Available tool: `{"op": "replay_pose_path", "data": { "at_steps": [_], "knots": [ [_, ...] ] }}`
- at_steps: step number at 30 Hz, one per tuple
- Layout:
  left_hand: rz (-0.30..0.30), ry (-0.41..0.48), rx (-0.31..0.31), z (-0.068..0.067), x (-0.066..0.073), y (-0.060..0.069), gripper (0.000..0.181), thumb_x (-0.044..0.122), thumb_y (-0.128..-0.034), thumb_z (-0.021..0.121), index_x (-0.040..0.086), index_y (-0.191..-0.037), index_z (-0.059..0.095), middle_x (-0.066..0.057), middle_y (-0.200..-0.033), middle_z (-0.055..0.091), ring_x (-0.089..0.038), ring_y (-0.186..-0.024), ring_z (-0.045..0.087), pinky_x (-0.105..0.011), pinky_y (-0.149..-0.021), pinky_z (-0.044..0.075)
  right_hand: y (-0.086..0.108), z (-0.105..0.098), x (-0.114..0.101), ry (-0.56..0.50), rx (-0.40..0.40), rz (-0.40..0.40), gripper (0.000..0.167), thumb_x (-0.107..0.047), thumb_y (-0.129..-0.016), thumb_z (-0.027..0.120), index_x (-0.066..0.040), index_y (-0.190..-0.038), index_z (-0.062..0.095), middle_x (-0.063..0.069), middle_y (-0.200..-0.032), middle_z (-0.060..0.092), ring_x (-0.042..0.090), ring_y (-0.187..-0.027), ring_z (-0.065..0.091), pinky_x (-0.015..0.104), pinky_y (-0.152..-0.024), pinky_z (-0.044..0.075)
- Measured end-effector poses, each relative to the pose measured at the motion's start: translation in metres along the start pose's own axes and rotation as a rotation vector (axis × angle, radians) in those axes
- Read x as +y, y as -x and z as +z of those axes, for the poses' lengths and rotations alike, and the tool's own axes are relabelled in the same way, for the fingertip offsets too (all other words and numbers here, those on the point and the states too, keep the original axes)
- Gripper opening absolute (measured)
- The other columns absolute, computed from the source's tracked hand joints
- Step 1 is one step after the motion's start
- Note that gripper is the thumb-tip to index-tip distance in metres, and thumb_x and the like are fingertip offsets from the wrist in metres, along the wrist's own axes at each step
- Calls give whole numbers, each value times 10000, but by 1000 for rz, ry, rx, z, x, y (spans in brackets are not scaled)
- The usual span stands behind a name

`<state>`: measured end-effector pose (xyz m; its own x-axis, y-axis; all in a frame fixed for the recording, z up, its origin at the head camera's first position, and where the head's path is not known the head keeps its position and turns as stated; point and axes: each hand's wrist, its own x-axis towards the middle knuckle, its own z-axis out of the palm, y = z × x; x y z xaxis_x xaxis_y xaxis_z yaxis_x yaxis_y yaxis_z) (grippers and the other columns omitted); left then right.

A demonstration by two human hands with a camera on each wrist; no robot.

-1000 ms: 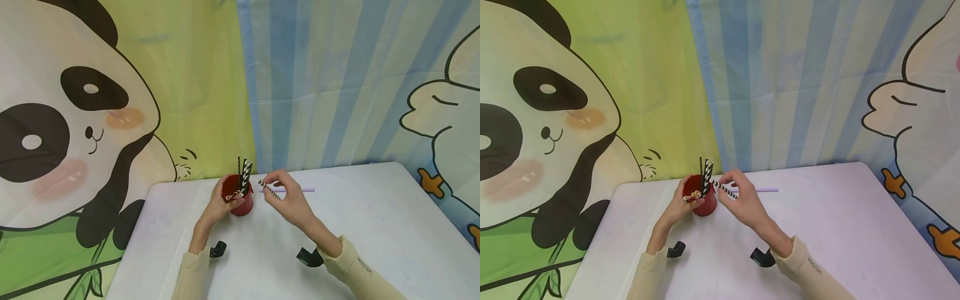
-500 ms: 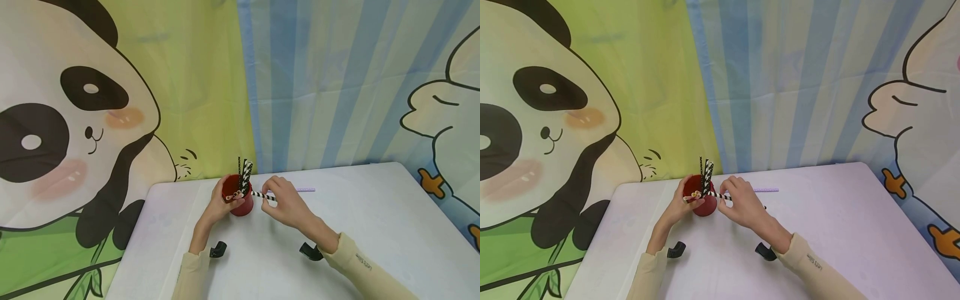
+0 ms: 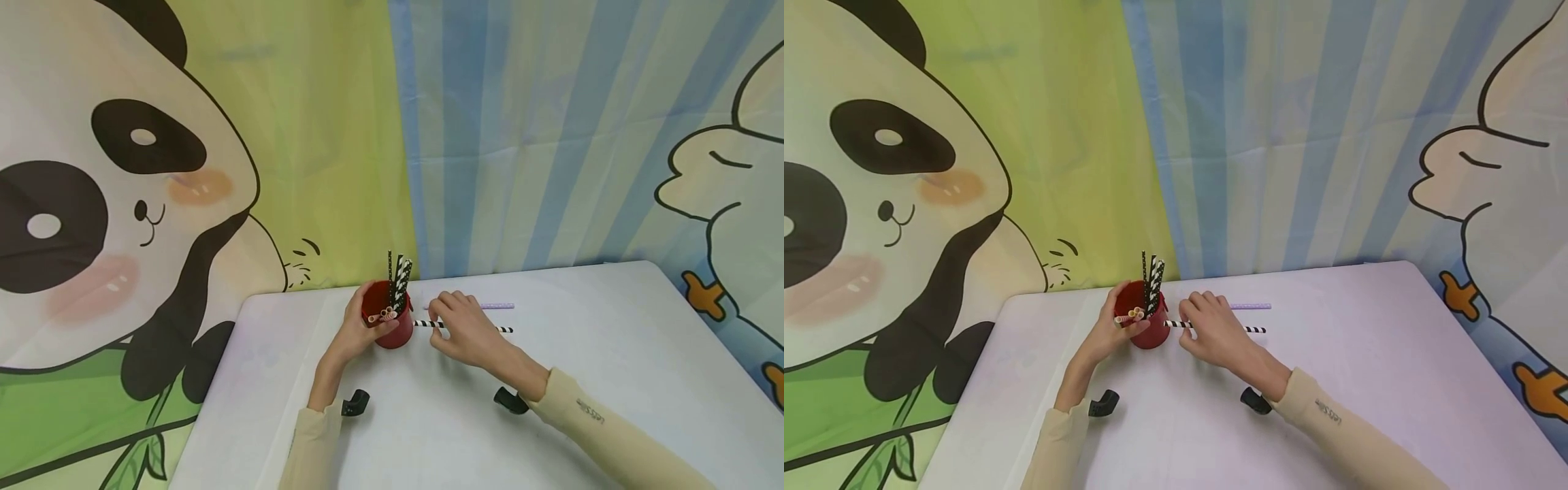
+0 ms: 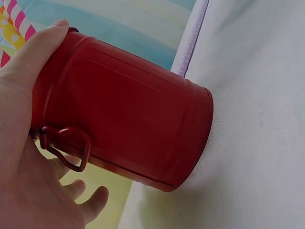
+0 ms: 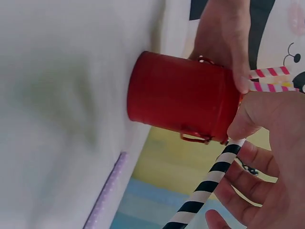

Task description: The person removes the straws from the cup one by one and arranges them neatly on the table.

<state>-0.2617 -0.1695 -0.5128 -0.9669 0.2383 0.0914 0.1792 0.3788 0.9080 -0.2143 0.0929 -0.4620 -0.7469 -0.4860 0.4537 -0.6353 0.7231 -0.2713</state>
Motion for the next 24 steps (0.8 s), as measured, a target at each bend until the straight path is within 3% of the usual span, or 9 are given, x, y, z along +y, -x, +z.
{"op": "replay_pose_path", "data": {
  "at_steps": [7,24],
  "knots": [
    [25,15,0,0,0,0,995,282,-786,862,222,-1568,249,-81,-1524,394,-286,-1413,371,-558,-1149,368,1,12,10,34,-35,7,144,-128,-791,677,-148,-872,560,-32,-880,538,174,-813,474,374,-738,402],
    [10,0,-6,-1,-1,0,995,339,-786,860,269,-1564,244,-41,-1537,364,-258,-1422,355,-529,-1144,391,1,47,51,137,-81,18,131,-103,-785,648,-147,-858,548,-14,-822,503,221,-764,466,377,-682,380]
  ]
}}
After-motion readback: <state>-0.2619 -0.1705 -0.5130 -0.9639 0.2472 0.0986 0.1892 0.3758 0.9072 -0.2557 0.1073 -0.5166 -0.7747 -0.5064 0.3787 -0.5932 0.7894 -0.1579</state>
